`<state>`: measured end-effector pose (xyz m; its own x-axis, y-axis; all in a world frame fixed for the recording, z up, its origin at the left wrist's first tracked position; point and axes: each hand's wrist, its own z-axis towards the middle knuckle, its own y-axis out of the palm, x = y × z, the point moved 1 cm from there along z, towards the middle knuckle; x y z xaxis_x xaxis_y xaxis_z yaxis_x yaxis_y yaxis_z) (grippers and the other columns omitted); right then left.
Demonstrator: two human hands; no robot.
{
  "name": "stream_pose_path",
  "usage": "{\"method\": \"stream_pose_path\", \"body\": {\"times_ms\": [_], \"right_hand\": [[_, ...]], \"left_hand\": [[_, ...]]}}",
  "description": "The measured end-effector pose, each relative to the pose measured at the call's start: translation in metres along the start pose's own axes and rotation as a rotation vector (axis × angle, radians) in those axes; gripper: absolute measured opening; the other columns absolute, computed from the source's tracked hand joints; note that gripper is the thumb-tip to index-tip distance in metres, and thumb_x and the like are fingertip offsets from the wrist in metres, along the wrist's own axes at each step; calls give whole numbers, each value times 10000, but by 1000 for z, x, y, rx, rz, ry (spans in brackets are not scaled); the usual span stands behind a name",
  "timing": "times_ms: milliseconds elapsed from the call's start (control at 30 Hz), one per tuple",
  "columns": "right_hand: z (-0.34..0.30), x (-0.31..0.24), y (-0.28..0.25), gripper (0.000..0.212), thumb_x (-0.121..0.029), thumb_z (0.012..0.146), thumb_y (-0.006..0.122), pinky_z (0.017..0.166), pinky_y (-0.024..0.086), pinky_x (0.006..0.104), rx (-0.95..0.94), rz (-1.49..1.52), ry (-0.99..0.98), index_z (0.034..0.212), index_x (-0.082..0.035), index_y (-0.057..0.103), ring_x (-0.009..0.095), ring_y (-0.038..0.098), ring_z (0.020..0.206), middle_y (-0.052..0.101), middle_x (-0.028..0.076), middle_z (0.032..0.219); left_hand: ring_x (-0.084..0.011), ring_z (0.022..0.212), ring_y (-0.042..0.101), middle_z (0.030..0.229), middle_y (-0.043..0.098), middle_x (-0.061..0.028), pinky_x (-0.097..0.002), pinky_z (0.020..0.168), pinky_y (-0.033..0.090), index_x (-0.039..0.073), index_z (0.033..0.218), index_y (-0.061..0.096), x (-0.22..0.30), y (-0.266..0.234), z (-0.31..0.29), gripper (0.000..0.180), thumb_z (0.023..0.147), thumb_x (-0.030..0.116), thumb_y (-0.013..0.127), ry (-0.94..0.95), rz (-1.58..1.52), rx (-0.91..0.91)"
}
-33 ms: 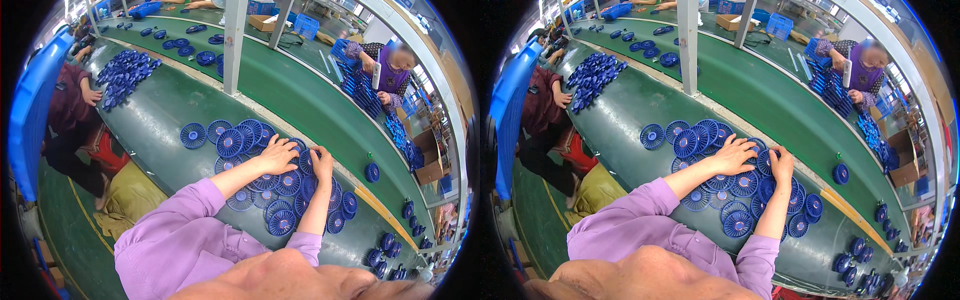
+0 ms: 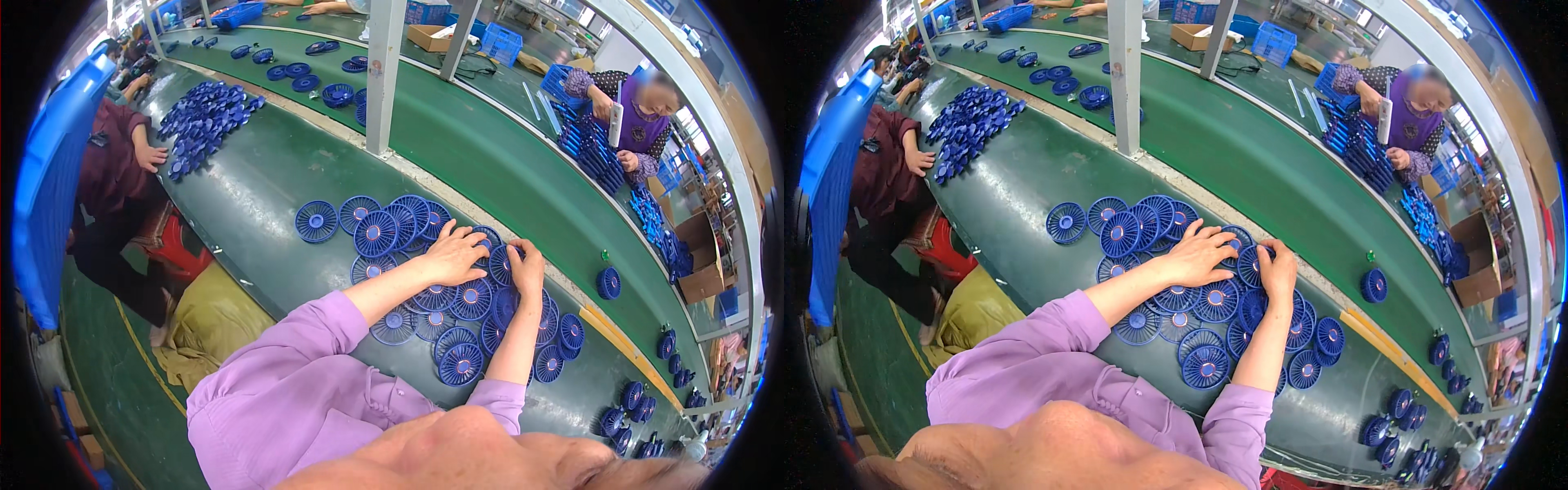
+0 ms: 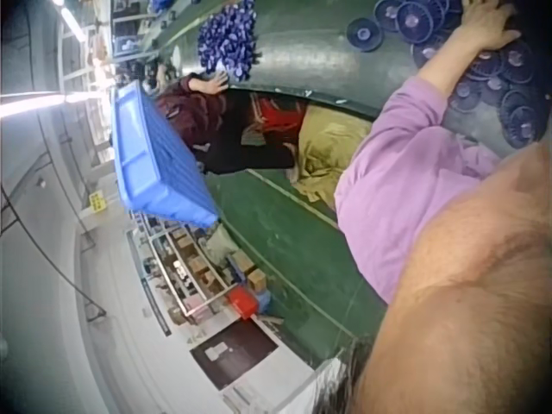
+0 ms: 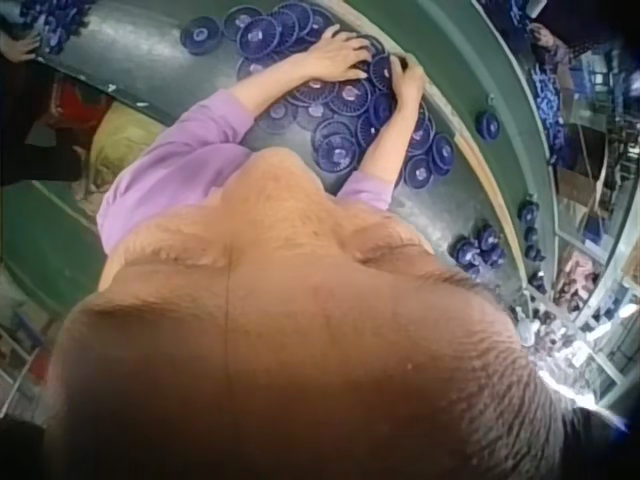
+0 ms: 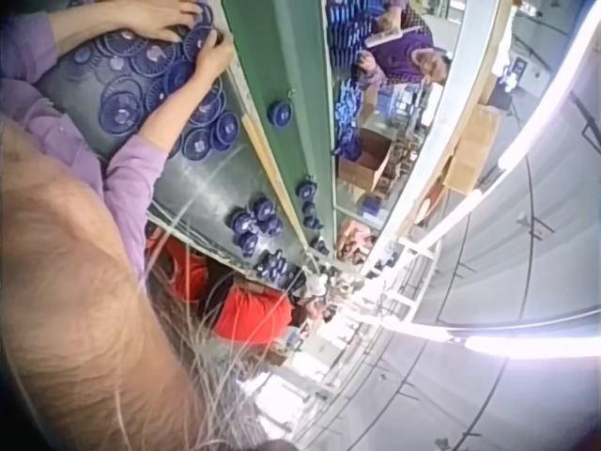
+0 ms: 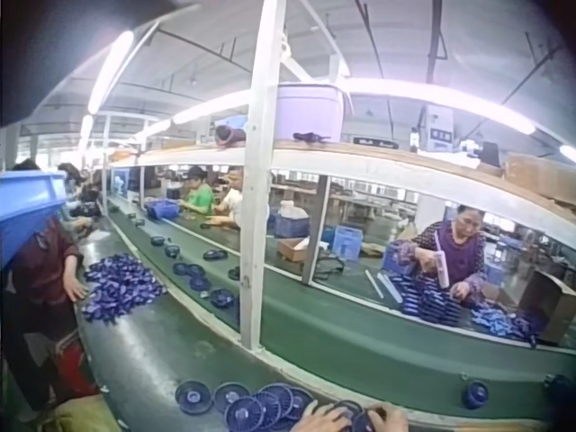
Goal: The person assembles small electric fans by picking up fan bodies and grilles, pressing the components together by hand, and placing the assembled units onto the conveyor belt.
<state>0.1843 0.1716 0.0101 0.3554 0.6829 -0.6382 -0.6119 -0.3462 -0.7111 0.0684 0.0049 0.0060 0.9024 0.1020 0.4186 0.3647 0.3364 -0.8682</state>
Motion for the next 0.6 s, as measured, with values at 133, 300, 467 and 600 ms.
{"method": "stream_pose_path", "body": {"times_ms": [133, 300, 467, 600], "right_hand": [[-1, 0, -1, 209, -180, 816, 655, 785, 493, 401, -3, 0, 16, 957, -27, 670, 334, 651, 866, 675, 192, 897], [-1, 3, -1, 206, -179, 821, 652, 786, 493, 400, -8, -9, 6, 961, -28, 670, 334, 650, 865, 676, 190, 903], [0, 2, 0, 204, -177, 824, 649, 790, 493, 400, -16, -1, 4, 960, -28, 671, 337, 649, 872, 676, 190, 913], [-1, 4, 0, 208, -181, 825, 647, 792, 493, 399, -11, -12, -2, 963, -28, 672, 336, 651, 873, 676, 191, 910]], "left_hand": [[-351, 1305, 378, 1378, 447, -101, -587, 1092, 181, 129, 1151, 606, 1, 0, 0, 408, 829, 375, 651, 1, -7, -4], [-349, 1309, 374, 1381, 448, -103, -583, 1094, 180, 132, 1160, 606, 2, -1, 0, 417, 827, 378, 653, -6, -3, -15], [-347, 1311, 374, 1380, 450, -104, -580, 1095, 179, 131, 1160, 608, 1, -2, 0, 421, 826, 383, 652, -10, -1, -12], [-346, 1309, 375, 1381, 448, -106, -579, 1094, 180, 131, 1160, 608, 2, -3, 0, 425, 825, 388, 652, -13, -3, -25]]}}
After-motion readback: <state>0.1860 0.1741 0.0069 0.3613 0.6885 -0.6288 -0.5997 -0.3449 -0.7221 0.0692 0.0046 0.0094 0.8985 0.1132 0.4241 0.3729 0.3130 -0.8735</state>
